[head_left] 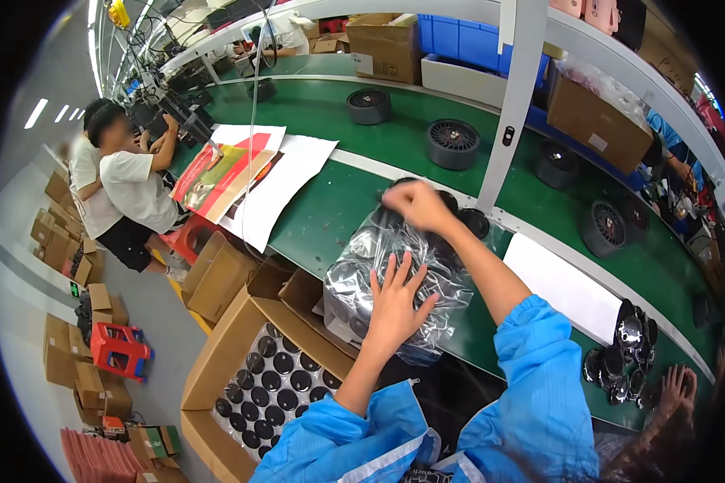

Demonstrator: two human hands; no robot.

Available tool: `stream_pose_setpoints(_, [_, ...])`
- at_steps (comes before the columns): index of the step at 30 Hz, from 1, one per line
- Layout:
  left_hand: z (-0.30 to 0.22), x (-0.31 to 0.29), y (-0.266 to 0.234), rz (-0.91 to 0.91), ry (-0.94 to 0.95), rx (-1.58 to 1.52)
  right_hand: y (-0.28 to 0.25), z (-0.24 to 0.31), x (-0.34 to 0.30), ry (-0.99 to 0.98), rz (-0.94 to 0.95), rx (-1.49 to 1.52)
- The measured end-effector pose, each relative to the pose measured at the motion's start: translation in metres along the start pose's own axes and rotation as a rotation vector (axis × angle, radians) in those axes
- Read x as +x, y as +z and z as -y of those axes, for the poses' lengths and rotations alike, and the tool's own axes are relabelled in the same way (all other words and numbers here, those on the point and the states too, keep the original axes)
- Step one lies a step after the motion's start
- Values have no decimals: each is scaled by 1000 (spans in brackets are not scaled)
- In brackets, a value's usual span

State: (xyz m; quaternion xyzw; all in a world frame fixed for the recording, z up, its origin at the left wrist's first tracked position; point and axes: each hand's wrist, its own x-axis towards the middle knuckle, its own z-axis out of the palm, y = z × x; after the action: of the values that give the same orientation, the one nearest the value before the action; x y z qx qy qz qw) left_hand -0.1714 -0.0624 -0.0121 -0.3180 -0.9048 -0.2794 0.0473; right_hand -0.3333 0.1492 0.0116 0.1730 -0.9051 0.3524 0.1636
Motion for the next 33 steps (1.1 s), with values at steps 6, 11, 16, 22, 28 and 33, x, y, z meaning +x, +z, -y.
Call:
stream_pose_setpoints(6, [-9,-4,3,-12,10,-21,-61,33,-1,132,-714,46])
stream_pose_setpoints(11, [-1,-11,1,-8,-8,9,-123,130,-119,552,-703,651])
stream_pose_setpoints(16, [-22,5,-19,23,55,13,-86,153,-300,936,-602,656])
stream_pose_setpoints(22, [-34,36,-14,-28,224,-4,-78,181,-319,815,-302,-370])
stream_pose_setpoints(28, [-39,41,33,39,276,-116,-60,170,-328,590,-215,-344])
stream_pose_setpoints(33, [-31,37,39,22,307,-28,-80,172,-289,542,-345,-284])
